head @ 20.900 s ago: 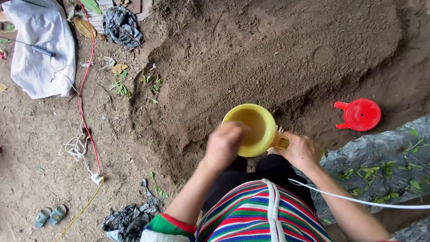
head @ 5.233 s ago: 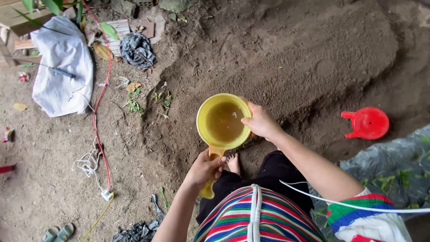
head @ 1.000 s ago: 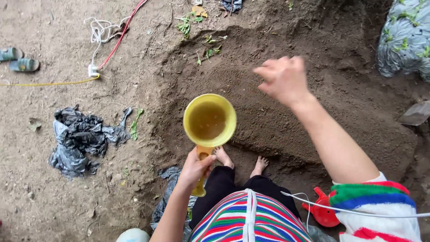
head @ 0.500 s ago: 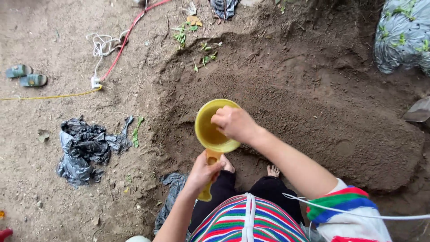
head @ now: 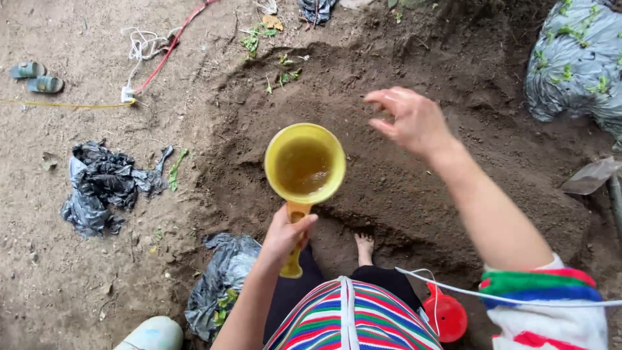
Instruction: Preparing a raised soil bed by mixing liquid in a scoop, pouring it onto the soil, and smoothing the surface by hand.
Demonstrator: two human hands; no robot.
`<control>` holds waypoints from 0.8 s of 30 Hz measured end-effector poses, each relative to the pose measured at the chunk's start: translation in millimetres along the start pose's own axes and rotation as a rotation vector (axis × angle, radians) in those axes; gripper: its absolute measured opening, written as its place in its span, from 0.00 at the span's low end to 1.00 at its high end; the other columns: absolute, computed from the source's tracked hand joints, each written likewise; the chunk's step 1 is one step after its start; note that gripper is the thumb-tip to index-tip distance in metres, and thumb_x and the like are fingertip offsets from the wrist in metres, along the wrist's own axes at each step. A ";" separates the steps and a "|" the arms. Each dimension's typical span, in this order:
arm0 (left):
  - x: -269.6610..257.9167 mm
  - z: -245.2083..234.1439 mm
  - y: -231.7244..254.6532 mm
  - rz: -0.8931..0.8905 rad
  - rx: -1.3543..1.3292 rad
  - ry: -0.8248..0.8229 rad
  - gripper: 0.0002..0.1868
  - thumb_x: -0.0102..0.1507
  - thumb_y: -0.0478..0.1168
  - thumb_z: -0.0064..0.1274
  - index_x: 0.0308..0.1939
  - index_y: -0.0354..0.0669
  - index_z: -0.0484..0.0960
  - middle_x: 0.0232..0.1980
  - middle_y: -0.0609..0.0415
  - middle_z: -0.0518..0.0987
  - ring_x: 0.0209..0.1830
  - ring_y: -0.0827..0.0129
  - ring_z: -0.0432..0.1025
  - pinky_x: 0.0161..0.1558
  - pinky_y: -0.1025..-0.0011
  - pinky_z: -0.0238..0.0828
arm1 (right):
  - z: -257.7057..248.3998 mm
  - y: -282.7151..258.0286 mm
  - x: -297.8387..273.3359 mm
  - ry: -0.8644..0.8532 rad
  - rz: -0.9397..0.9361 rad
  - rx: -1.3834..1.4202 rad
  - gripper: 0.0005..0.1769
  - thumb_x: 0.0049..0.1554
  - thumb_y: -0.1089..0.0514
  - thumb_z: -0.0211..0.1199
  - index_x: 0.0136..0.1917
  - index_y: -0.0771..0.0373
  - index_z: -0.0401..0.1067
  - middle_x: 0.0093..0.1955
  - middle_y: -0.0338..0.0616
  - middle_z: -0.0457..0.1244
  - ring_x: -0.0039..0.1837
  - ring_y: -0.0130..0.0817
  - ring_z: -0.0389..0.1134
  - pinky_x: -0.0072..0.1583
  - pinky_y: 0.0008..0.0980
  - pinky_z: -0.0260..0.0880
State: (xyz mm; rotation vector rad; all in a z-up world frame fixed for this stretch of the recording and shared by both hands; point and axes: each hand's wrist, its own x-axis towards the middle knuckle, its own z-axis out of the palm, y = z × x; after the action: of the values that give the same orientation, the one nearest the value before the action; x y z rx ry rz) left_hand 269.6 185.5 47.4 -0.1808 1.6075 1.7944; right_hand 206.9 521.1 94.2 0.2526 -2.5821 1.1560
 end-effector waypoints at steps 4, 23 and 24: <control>-5.2 19.6 -24.7 0.026 -0.012 0.085 0.14 0.60 0.29 0.61 0.44 0.31 0.72 0.13 0.45 0.68 0.04 0.65 0.62 0.08 0.70 0.58 | -48.7 95.8 -58.5 -0.063 0.090 -0.622 0.17 0.55 0.48 0.69 0.59 0.45 0.76 0.53 0.32 0.68 0.56 0.39 0.71 0.55 0.39 0.72; -50.0 166.9 -45.8 -0.035 0.037 -0.022 0.18 0.58 0.32 0.66 0.46 0.33 0.74 0.16 0.51 0.72 0.07 0.69 0.63 0.13 0.73 0.58 | 50.9 17.0 -122.3 -0.488 -0.190 -0.501 0.12 0.54 0.45 0.61 0.50 0.47 0.73 0.41 0.35 0.64 0.46 0.39 0.70 0.44 0.41 0.74; -54.4 165.9 -43.5 -0.039 0.036 -0.013 0.18 0.58 0.32 0.66 0.46 0.33 0.74 0.16 0.51 0.72 0.07 0.69 0.63 0.13 0.73 0.58 | 18.1 -6.9 -114.1 -0.492 -0.193 -0.493 0.12 0.54 0.45 0.61 0.50 0.47 0.73 0.41 0.35 0.64 0.46 0.39 0.70 0.44 0.41 0.74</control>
State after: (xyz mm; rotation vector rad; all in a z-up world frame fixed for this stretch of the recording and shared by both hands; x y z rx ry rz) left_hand 392.1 313.8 77.1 -0.1819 1.6148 1.7328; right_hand 312.3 507.2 48.8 0.7234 -3.0661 0.3947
